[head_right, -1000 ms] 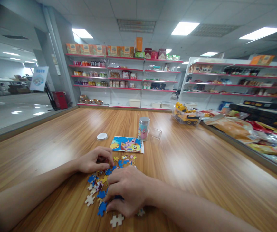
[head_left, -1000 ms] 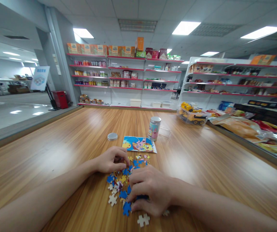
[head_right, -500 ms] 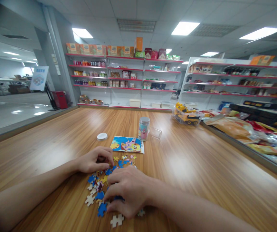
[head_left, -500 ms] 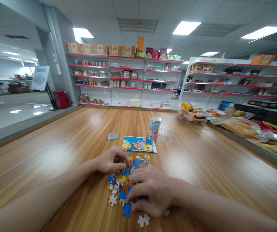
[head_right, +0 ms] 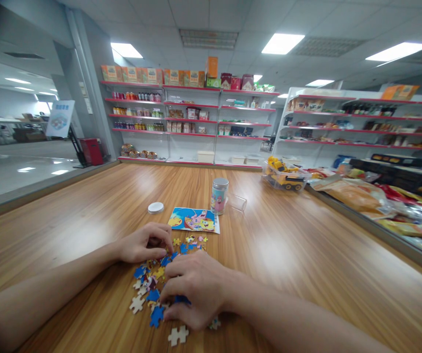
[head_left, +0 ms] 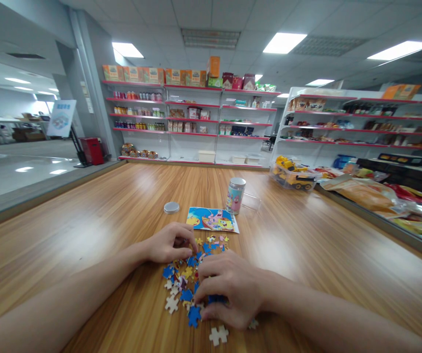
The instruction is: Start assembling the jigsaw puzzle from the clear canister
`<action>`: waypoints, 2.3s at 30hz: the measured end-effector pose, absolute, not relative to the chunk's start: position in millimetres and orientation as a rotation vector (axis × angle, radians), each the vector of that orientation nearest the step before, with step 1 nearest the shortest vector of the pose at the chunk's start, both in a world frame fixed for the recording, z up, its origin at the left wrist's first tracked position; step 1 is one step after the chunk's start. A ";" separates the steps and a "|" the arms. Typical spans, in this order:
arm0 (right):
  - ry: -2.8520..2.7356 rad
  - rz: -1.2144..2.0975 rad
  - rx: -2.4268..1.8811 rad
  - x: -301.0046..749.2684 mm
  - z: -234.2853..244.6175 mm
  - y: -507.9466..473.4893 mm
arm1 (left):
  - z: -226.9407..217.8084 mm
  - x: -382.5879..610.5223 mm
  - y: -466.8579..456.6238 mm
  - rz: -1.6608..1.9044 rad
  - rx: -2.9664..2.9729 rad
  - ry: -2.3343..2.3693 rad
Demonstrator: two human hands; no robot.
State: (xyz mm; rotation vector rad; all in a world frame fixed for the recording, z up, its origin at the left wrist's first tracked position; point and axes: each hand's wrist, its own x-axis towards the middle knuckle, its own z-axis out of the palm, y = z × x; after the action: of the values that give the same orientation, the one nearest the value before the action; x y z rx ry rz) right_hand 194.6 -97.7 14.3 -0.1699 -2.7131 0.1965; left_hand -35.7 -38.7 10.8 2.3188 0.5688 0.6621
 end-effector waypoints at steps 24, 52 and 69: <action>-2.709 0.517 -0.381 190.9 23.9 -103.6 | 9.4 -37.1 -36.8 0.660 2.313 0.566; -2.785 0.607 -0.366 203.3 46.8 -89.8 | 5.2 -39.1 -34.8 0.659 2.348 0.576; -3.389 0.244 -1.080 217.3 100.9 -109.8 | 8.4 -37.3 -37.0 0.638 2.339 0.567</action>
State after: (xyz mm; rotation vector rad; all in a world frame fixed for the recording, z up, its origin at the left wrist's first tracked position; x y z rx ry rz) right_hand 217.3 -109.8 100.9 -1.0803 -3.3890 0.2442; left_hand -37.3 -37.0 8.4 2.3388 0.5673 0.6383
